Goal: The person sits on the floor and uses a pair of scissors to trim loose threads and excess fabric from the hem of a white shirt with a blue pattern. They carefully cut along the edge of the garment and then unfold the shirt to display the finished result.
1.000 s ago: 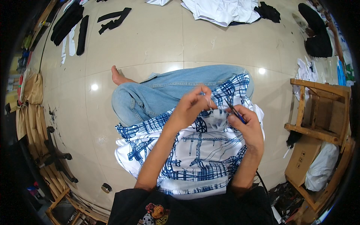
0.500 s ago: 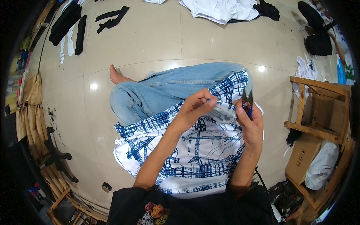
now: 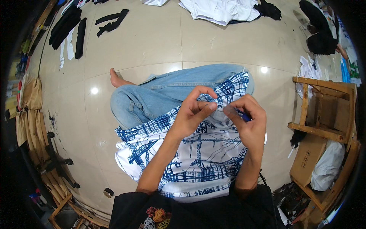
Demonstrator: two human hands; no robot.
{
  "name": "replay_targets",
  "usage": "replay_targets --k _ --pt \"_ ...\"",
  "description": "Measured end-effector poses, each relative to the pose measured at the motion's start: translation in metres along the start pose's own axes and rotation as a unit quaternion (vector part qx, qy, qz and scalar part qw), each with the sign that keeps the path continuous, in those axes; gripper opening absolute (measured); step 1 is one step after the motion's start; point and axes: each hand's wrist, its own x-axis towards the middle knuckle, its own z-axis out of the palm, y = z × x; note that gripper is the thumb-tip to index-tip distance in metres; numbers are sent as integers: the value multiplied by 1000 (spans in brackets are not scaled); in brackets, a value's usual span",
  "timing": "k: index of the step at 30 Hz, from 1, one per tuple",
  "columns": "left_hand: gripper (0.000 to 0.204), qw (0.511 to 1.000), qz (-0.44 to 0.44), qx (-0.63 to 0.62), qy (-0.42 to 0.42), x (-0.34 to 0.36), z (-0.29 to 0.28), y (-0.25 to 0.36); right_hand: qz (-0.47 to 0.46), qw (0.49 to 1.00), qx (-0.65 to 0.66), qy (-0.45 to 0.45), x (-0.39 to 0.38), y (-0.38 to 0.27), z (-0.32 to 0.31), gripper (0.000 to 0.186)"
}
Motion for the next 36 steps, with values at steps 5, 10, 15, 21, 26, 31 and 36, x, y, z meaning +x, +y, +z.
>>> replay_targets --k 5,10,15,21,26,31,36 --pt "23 1000 -27 12 -4 -4 -2 8 52 987 131 70 6 -2 -5 8" --pt "20 999 -18 31 15 -2 -3 5 84 989 98 72 1 1 -18 13" --pt "24 998 -51 1 40 0 -2 3 116 989 94 10 -15 -5 -40 24" --pt "22 997 -62 -28 26 0 1 7 153 982 103 -28 -16 -3 -51 28" --pt "21 997 -69 -23 1 -2 -2 7 175 974 141 -33 -12 -6 -47 25" --pt "20 997 -76 -12 8 -3 -1 6 183 974 120 -57 -8 -8 -49 24" --pt "20 997 -74 -16 6 -2 -1 5 175 973 139 -49 -10 0 -47 24"
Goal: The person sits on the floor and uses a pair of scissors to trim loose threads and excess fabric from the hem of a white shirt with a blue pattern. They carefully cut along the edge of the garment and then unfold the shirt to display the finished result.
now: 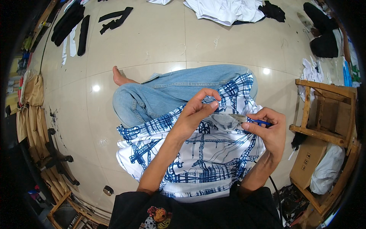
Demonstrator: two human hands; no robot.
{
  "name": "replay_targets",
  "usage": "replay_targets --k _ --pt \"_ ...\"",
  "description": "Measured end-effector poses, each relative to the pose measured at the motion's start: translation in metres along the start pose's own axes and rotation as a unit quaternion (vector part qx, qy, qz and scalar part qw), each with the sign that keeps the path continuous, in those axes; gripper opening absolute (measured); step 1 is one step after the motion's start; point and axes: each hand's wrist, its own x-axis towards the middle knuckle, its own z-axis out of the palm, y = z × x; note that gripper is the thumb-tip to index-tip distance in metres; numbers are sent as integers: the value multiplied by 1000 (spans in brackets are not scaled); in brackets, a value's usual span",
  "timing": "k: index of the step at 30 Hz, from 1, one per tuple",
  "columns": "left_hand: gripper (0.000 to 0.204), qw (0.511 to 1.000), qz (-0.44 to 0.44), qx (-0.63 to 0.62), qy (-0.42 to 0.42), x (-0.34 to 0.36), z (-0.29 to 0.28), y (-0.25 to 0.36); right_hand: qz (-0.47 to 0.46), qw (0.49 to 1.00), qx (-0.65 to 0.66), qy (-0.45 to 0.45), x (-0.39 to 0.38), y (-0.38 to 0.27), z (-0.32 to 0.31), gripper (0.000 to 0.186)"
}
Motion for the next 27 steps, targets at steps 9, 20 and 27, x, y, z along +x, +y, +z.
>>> replay_targets --k 9,20,27 --pt "19 1000 -15 8 -20 -3 2 10 5 1000 0 -13 1 2 -2 24" --pt "18 998 4 56 -24 -5 4 12 15 998 -42 -36 -1 -9 -4 26" --pt "19 999 12 41 -25 -4 4 7 13 999 -30 -36 0 -6 -2 26"
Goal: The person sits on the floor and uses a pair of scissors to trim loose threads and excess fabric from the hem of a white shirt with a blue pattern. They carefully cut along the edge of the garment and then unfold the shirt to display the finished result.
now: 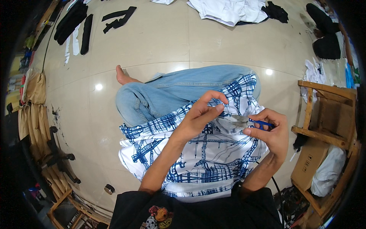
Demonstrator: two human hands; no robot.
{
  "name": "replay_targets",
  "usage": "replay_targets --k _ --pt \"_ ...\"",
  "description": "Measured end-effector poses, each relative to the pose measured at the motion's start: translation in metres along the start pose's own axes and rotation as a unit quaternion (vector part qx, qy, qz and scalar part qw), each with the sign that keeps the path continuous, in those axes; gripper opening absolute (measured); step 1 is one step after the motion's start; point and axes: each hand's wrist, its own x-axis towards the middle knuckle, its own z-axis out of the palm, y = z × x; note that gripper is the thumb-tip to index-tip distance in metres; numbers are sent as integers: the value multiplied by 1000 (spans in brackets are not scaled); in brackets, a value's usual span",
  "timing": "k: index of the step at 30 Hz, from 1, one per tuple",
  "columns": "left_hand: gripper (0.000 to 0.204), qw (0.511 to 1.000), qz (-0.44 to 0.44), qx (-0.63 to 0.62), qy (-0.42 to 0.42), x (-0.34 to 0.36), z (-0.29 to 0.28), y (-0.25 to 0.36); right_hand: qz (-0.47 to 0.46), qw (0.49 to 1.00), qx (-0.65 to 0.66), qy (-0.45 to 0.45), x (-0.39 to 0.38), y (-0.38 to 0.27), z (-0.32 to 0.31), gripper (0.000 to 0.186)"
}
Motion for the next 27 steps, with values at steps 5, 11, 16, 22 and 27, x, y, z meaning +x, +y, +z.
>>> replay_targets --k 5,11,16,22,27 --pt "19 999 -29 29 -11 -1 0 8 9 1000 11 -4 0 2 -3 26" --pt "17 1000 -12 7 -19 -1 -3 -3 -12 999 -32 -20 -1 -6 1 27" --pt "16 1000 -12 21 -12 -1 -3 4 -41 998 50 28 1 11 -1 26" --pt "16 1000 -16 -15 -3 1 -2 -2 -31 975 200 92 2 32 21 23" --pt "17 1000 -17 -4 -1 4 -5 -5 26 978 208 -7 -6 55 32 10"
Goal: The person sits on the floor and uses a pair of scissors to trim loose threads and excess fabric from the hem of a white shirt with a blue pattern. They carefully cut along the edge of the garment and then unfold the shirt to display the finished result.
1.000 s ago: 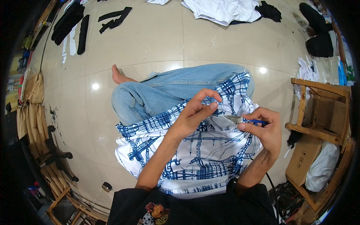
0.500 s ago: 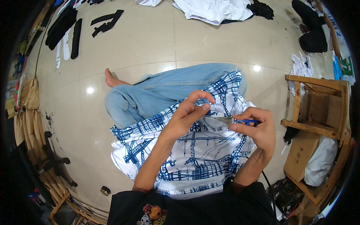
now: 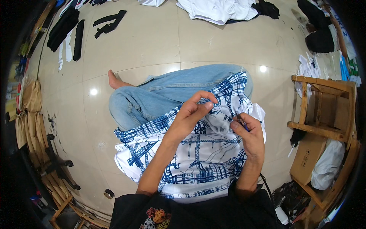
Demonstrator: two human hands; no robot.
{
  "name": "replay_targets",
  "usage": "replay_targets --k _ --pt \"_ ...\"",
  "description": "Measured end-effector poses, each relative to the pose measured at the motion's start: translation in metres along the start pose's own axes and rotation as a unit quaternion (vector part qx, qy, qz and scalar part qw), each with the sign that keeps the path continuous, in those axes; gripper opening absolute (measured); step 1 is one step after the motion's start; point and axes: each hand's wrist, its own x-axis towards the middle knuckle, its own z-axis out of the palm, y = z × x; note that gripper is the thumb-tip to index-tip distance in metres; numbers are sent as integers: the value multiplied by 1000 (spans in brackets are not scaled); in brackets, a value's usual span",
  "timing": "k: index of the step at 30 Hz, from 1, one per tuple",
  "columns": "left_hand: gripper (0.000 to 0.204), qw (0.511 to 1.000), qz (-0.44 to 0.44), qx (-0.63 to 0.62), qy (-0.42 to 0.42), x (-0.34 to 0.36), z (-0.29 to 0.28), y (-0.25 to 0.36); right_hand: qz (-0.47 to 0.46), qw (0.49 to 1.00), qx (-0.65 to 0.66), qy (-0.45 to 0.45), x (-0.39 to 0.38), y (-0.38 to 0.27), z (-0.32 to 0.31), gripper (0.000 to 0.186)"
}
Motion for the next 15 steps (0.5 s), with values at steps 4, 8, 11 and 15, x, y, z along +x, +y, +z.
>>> replay_targets --k 4,8,11,15 --pt "16 1000 -4 15 25 3 2 -7 -81 996 16 22 4 -4 6 17" --pt "18 980 111 163 -14 3 9 -5 -47 998 -46 1 6 -9 11 20" --pt "17 984 23 175 14 2 5 -3 -31 996 -84 -5 8 -8 10 22" --pt "11 997 22 -40 67 9 2 -12 -30 997 -66 -5 9 -7 12 23"
